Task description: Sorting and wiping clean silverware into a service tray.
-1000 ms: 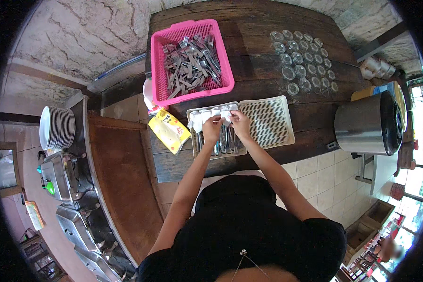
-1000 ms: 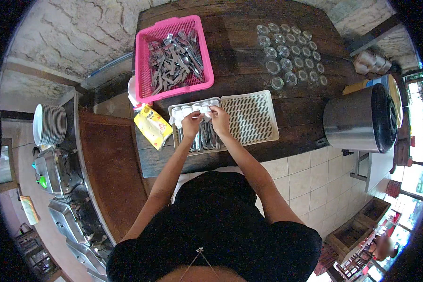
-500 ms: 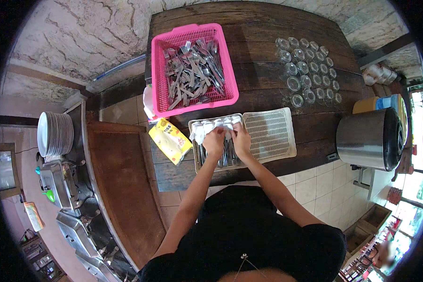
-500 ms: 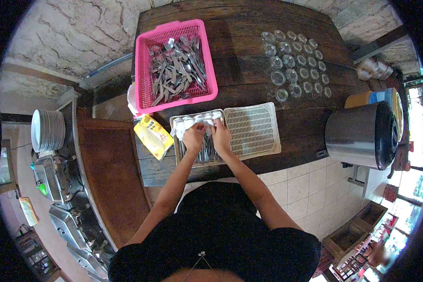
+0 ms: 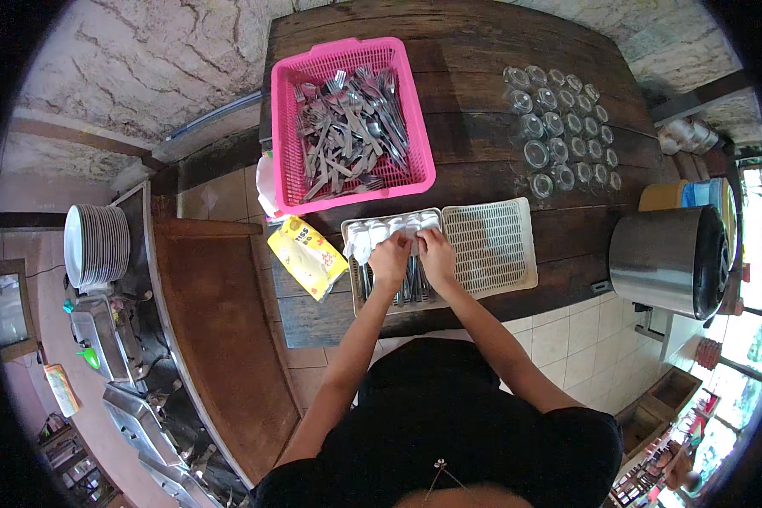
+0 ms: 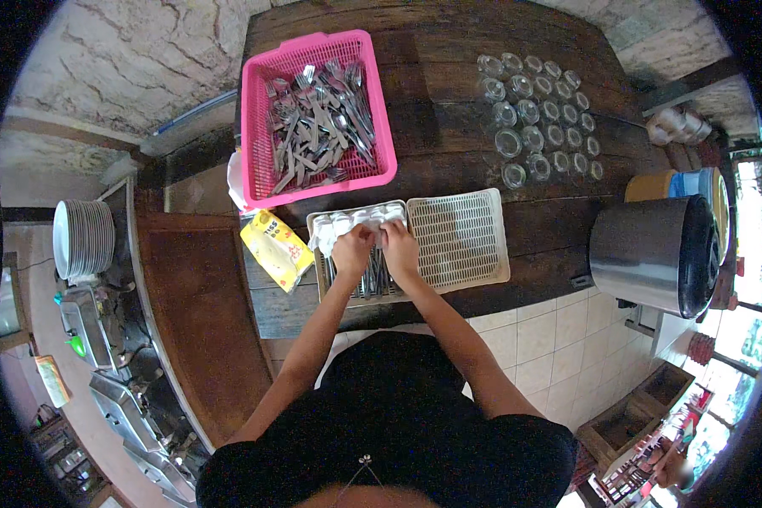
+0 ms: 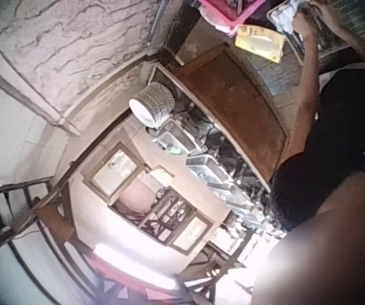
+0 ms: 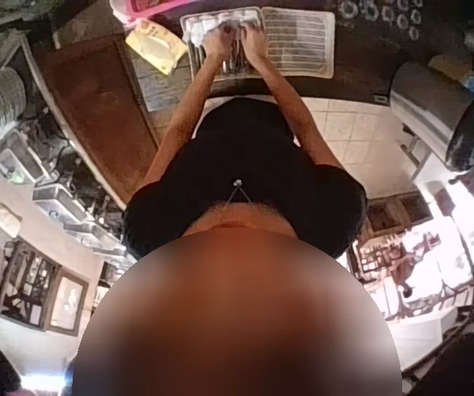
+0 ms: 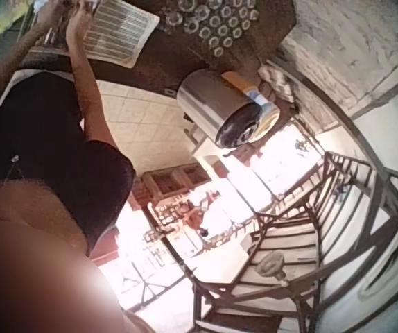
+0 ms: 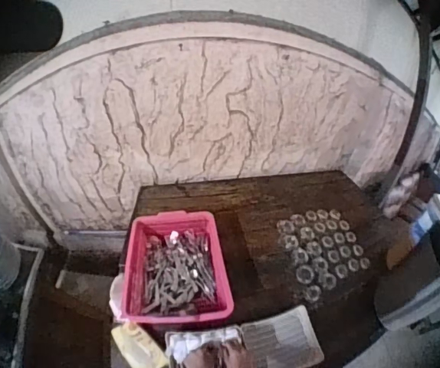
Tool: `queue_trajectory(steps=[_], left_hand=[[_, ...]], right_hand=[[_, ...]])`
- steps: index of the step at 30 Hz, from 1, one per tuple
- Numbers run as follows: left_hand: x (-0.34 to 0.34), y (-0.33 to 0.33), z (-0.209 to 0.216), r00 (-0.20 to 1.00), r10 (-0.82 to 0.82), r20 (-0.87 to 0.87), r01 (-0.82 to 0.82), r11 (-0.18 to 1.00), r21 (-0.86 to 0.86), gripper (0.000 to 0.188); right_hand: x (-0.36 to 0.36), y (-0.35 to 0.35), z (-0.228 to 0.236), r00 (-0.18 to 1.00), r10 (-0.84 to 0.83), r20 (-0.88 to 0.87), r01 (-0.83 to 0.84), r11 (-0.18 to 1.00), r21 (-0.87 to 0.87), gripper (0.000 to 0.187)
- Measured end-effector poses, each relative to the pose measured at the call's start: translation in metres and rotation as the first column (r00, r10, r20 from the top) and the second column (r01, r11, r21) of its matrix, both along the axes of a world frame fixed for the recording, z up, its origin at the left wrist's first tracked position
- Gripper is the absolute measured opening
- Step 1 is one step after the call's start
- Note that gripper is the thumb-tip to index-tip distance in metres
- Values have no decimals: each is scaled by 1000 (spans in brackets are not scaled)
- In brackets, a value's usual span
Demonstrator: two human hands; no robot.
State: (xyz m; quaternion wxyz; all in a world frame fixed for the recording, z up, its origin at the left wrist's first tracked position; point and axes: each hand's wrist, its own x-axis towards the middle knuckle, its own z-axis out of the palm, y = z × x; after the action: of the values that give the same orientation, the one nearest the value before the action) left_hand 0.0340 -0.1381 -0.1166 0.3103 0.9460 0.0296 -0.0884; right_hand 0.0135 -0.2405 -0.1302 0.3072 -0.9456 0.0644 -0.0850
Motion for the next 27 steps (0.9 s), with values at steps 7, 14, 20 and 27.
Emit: queue_trajectory(steps=[7,14,20,27], left_hand=[[41,10,56,974,42,223,59,902,-428,12],[148,10,44,965,219,-144,-210,319,-924,25],[204,8,11,856,149,-495,-513,120,-850,32],[214,16,-10,832,125,-541,-554,117,-825,34]], right_hand=[[58,-1,70,942,-190,276,72,920,386,18],[186,15,38,917,75,391,-132,984,121,14],[227,27,12,995,31,-95,-66,915,-397,11],[236,36,-4,998,-9,66,33,926,-376,12]])
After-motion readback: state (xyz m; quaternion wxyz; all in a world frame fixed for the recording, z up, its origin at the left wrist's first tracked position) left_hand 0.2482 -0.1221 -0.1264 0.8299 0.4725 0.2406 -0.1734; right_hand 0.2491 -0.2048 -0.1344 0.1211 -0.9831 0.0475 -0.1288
